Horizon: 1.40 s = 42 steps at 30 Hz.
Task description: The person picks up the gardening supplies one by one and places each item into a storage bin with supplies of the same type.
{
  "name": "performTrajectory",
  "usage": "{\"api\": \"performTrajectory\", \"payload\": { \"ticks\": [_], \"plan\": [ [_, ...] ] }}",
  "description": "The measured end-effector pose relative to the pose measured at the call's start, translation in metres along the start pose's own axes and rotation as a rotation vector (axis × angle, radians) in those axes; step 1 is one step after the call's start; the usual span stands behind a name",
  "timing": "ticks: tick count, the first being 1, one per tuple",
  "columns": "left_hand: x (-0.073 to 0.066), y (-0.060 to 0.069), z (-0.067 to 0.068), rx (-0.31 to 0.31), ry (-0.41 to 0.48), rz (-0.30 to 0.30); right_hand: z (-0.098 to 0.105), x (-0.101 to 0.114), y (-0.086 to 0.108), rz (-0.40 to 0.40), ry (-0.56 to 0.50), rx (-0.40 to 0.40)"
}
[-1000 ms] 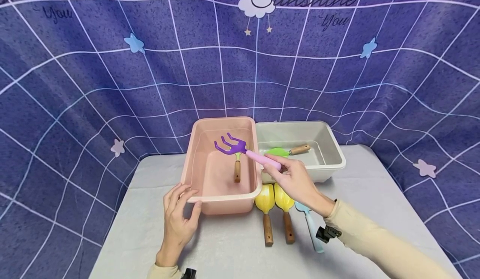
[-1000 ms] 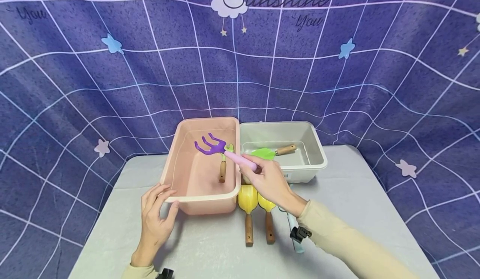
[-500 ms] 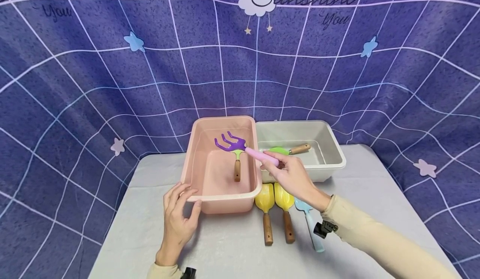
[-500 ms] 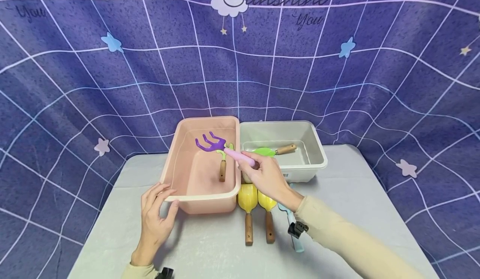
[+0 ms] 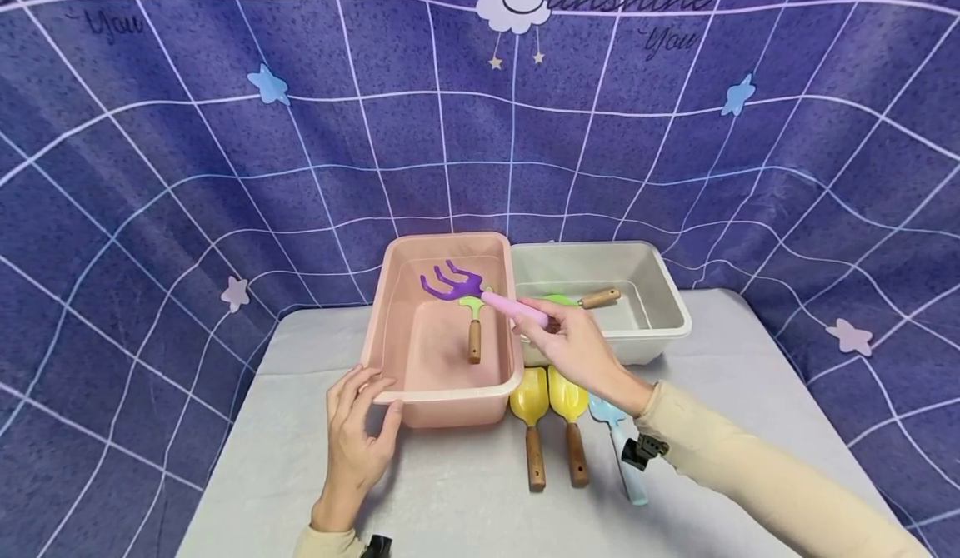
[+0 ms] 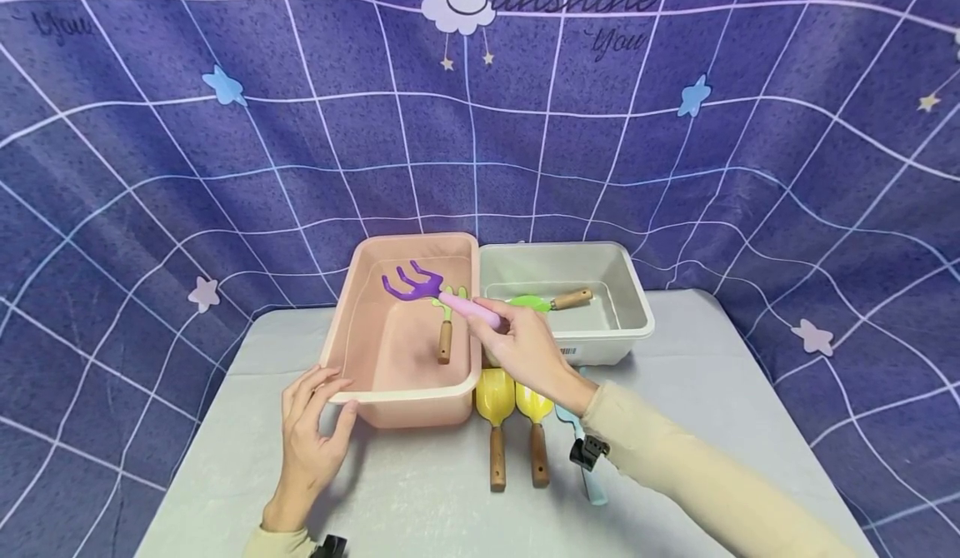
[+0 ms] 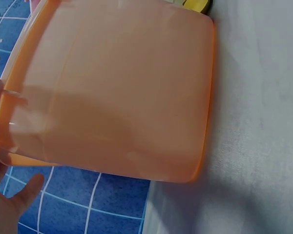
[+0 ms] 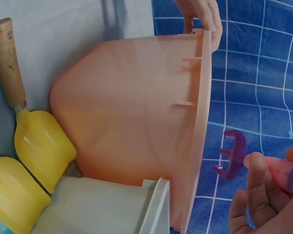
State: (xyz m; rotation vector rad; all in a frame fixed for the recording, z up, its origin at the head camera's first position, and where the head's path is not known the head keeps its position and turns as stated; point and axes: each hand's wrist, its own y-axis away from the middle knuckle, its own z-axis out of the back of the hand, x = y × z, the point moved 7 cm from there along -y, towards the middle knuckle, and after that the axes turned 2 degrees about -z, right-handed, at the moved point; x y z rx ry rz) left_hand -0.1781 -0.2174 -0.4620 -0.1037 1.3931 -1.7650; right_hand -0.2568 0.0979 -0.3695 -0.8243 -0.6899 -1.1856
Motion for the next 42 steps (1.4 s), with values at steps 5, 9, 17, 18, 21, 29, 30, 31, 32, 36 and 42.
{"api": "performTrajectory", "payload": {
  "ticks": [5,9,17,18,21,29,30,31,32,36,42],
  "plan": [
    [-0.001,0.001,0.0,-0.012,0.002,0.001,-0.004,0.002,-0.002,-0.009,0.008,0.019],
    [0.0,0.001,0.0,-0.012,0.008,0.003,-0.007,0.006,-0.003,0.004,0.01,0.018],
    [0.0,0.001,-0.001,-0.008,0.005,0.004,-0.018,0.011,-0.007,0.015,-0.001,0.029],
    [0.0,0.001,-0.001,-0.007,0.003,0.006,-0.02,0.011,-0.007,0.013,-0.005,0.035],
    [0.001,0.001,-0.001,-0.001,-0.002,0.011,-0.025,0.012,-0.007,0.015,-0.003,0.042],
    [0.0,-0.001,-0.001,-0.001,0.004,0.004,-0.028,0.017,-0.012,0.038,0.018,0.035],
    [0.001,-0.001,-0.001,0.001,0.004,0.006,-0.028,0.017,-0.012,0.038,0.02,0.036],
    [0.001,-0.001,-0.001,0.001,0.004,0.006,-0.028,0.018,-0.013,0.038,0.018,0.04],
    [0.001,0.0,-0.001,0.0,0.004,0.007,-0.029,0.018,-0.013,0.032,0.014,0.046],
    [0.001,0.0,-0.001,0.0,0.002,0.012,-0.032,0.019,-0.014,0.027,0.018,0.062],
    [0.0,-0.001,-0.001,-0.002,0.006,0.009,-0.037,0.019,-0.016,0.035,0.036,0.078]
  ]
}}
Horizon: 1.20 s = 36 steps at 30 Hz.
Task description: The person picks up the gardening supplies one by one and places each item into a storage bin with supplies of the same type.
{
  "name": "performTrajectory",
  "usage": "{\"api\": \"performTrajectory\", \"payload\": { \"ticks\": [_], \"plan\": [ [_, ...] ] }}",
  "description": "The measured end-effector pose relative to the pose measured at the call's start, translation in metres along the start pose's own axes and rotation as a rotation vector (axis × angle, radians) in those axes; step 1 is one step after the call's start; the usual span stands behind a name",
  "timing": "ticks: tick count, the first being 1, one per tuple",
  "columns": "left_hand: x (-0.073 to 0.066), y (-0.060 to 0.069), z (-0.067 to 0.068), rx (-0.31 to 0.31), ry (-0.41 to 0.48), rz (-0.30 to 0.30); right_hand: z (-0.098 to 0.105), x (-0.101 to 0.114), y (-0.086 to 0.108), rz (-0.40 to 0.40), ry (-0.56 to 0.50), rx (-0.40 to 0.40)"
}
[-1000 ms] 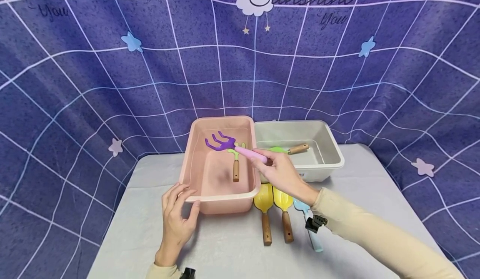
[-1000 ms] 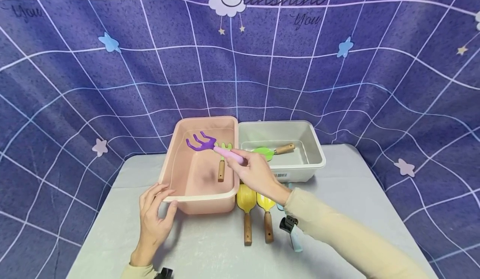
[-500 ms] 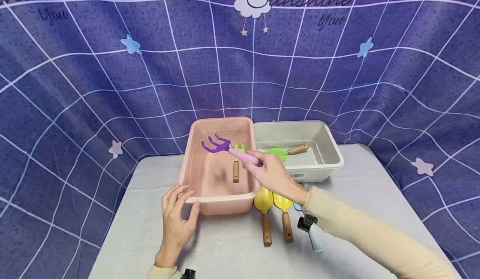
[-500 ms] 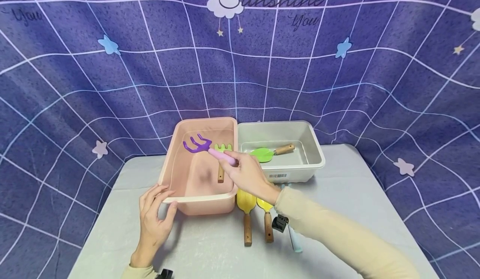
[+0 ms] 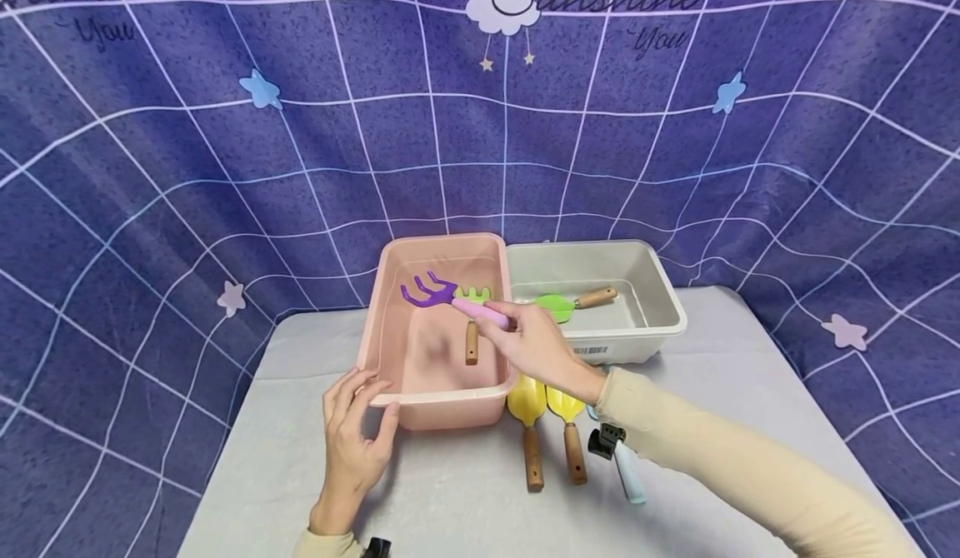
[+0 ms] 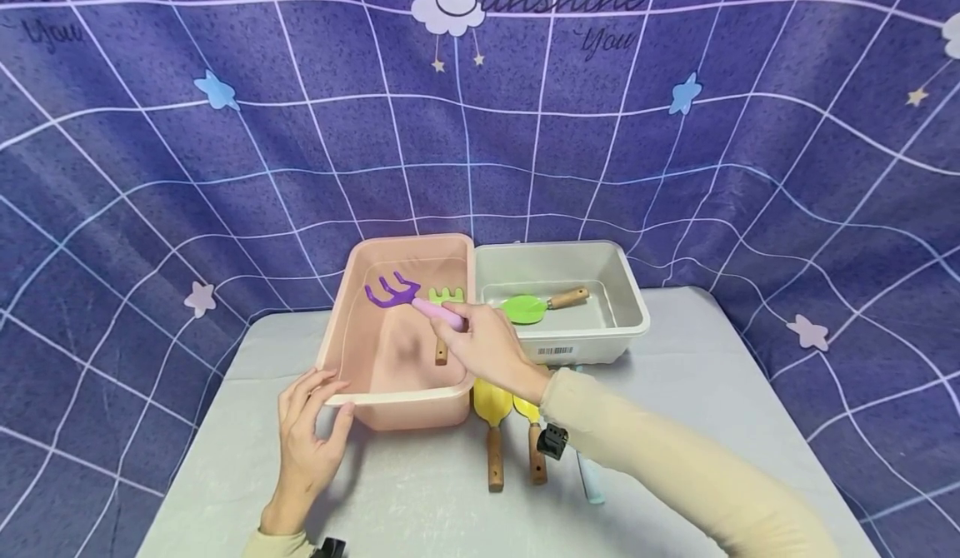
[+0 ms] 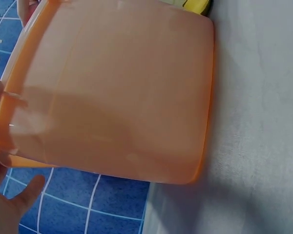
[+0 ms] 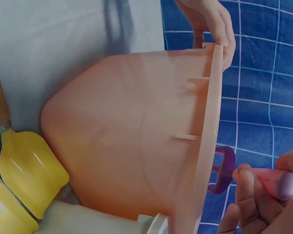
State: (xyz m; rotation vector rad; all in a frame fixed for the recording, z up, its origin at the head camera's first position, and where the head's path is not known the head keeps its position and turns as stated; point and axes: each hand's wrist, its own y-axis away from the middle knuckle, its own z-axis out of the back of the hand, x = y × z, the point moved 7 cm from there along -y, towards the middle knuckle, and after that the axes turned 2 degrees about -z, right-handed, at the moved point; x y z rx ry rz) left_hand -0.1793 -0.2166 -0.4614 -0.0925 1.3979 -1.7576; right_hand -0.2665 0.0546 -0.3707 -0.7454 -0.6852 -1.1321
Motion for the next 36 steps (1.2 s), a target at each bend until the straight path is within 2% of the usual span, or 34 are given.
{"api": "performTrajectory", "payload": {
  "ticks": [5,12,22,36],
  "plan": [
    [-0.001,0.0,0.001,-0.001,0.0,-0.003,-0.005,0.001,-0.002,0.039,0.004,0.02],
    [0.0,-0.001,0.001,0.002,-0.011,0.0,-0.009,0.001,-0.003,0.026,-0.005,0.026],
    [0.0,0.0,0.001,0.011,-0.011,0.02,-0.014,0.0,-0.002,0.022,0.036,0.001],
    [-0.001,0.0,0.001,0.003,-0.003,0.007,-0.021,0.001,-0.002,0.03,-0.013,0.015]
  ]
}}
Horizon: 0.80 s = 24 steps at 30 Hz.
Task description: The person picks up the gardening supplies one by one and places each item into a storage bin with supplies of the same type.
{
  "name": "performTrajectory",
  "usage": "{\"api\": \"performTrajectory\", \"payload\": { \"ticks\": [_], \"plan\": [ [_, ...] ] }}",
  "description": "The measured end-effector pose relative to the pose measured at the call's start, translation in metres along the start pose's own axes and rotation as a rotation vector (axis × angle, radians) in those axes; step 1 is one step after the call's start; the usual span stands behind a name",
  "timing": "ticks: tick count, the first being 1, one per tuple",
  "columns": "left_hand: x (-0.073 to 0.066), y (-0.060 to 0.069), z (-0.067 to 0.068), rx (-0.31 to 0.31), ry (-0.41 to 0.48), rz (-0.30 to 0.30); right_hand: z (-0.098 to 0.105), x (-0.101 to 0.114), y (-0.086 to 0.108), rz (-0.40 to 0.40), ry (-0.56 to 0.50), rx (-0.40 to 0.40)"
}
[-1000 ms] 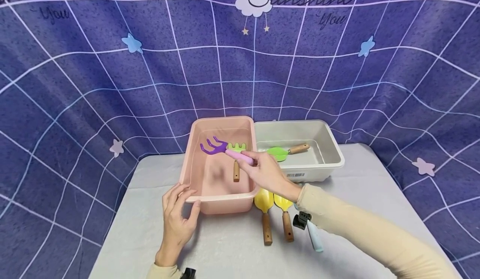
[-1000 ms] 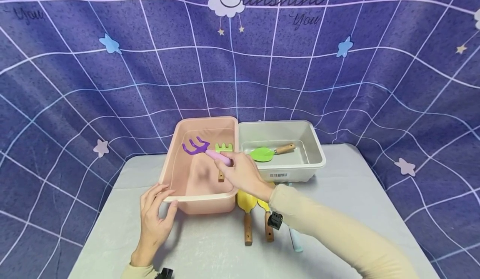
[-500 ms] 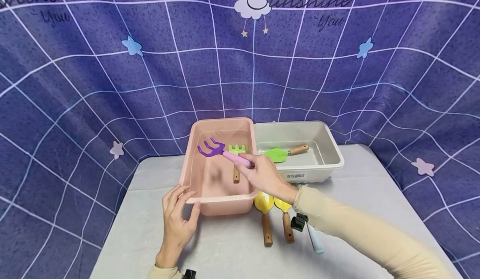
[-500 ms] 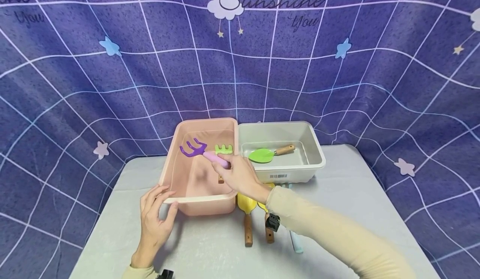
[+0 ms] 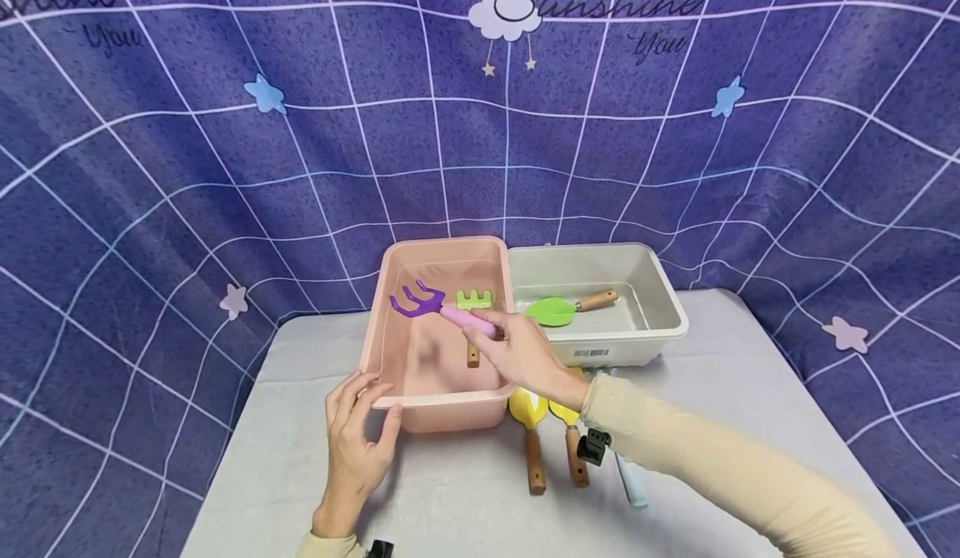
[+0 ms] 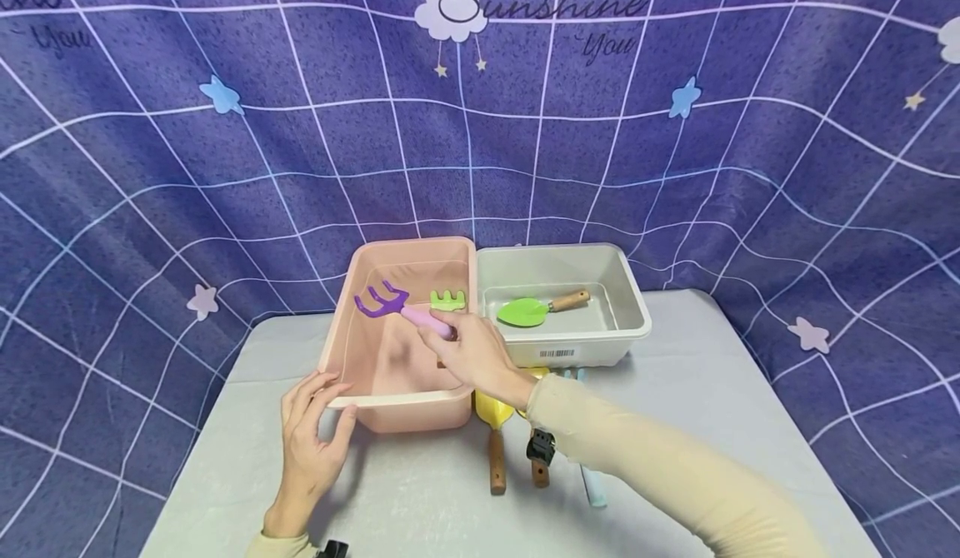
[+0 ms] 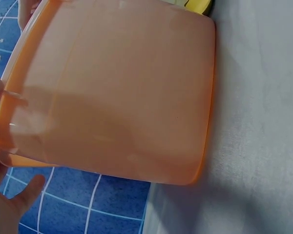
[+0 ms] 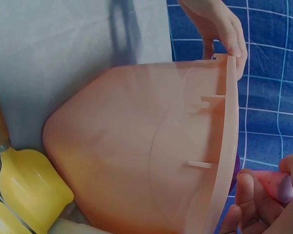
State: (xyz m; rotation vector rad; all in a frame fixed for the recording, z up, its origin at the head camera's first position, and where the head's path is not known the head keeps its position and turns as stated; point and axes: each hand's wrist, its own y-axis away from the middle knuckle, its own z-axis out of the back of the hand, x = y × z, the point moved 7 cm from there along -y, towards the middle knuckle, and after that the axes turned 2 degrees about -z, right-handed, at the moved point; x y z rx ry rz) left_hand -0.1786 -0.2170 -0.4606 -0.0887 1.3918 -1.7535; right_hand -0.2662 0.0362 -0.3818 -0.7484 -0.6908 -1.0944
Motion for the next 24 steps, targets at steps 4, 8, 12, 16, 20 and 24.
{"api": "performTrajectory", "payload": {
  "ticks": [4,8,12,16,20,24],
  "plan": [
    [0.0,0.0,0.0,0.0,0.001,0.001,-0.003,0.002,-0.001,0.009,-0.002,0.0],
    [0.0,0.0,0.0,-0.003,0.008,-0.005,-0.007,0.002,-0.002,0.007,0.001,0.018],
    [-0.001,0.0,0.0,-0.004,0.007,-0.006,-0.012,0.002,0.0,-0.007,0.025,0.094],
    [0.0,0.0,0.001,0.004,0.002,0.009,-0.013,0.004,0.001,-0.011,0.029,0.132],
    [0.0,0.0,0.001,0.007,0.003,0.007,-0.01,0.004,0.0,-0.007,-0.043,0.118],
    [0.0,0.0,0.0,0.008,-0.001,0.008,-0.007,0.003,-0.002,-0.005,-0.097,0.115]
  ]
}}
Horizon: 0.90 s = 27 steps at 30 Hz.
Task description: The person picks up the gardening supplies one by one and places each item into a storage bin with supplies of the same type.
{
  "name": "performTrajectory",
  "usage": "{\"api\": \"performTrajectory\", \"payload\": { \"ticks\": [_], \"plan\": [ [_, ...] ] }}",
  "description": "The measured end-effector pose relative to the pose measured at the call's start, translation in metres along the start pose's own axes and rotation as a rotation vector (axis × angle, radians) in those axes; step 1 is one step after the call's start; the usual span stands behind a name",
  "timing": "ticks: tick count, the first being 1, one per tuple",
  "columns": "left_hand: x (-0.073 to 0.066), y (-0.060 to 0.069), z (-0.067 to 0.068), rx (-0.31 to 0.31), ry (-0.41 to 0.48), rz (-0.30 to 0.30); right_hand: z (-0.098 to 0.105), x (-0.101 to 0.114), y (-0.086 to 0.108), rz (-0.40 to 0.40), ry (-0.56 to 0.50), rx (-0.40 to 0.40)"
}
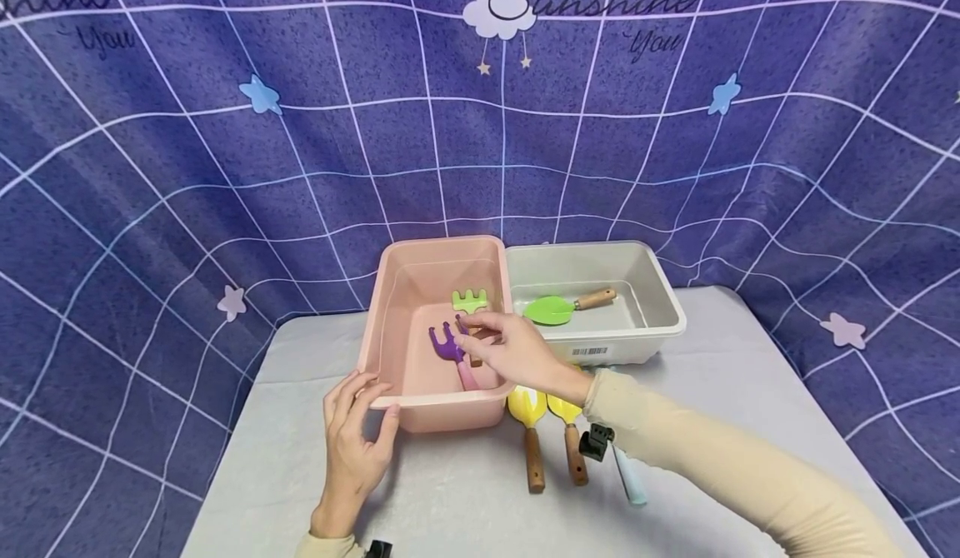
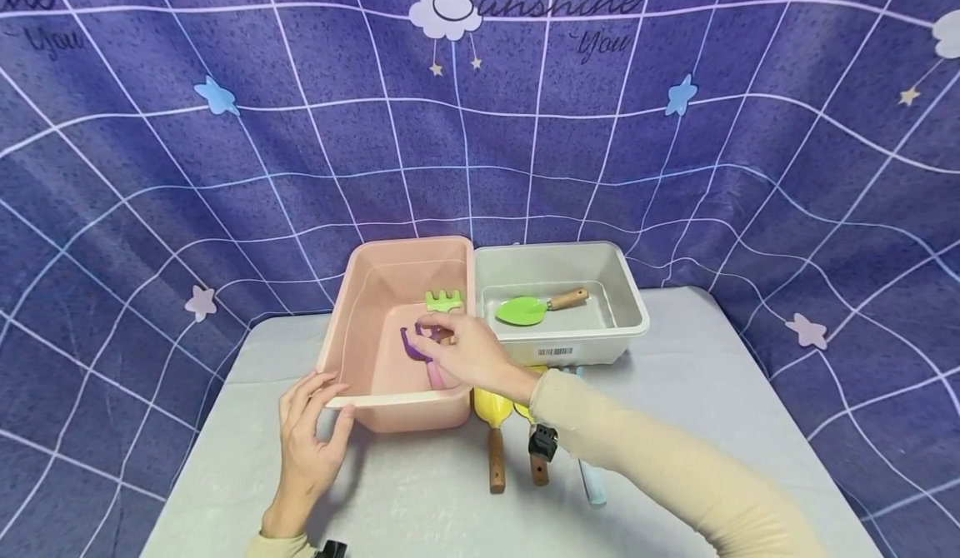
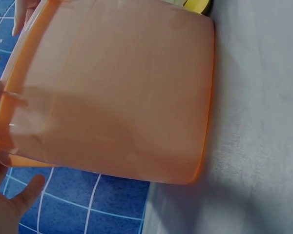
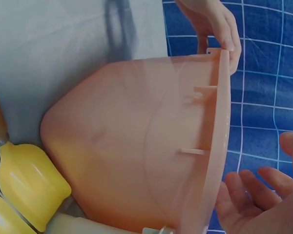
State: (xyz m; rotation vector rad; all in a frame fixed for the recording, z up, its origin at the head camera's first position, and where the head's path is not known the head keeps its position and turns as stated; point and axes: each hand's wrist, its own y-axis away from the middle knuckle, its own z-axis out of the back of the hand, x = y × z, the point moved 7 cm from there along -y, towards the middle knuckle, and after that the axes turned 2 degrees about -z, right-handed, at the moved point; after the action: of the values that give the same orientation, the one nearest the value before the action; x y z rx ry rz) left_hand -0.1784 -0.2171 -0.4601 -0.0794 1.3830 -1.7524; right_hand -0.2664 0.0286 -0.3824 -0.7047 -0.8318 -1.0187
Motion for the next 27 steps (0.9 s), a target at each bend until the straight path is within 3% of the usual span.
{"api": "performTrajectory", "payload": {
  "ticks": [13,27],
  "plan": [
    [0.001,0.0,-0.001,-0.005,0.002,-0.004,0.007,0.002,0.0,0.045,-0.023,-0.003],
    [0.001,0.001,-0.001,0.006,0.004,0.024,0.011,-0.005,0.006,0.018,-0.025,-0.018]
  ]
}}
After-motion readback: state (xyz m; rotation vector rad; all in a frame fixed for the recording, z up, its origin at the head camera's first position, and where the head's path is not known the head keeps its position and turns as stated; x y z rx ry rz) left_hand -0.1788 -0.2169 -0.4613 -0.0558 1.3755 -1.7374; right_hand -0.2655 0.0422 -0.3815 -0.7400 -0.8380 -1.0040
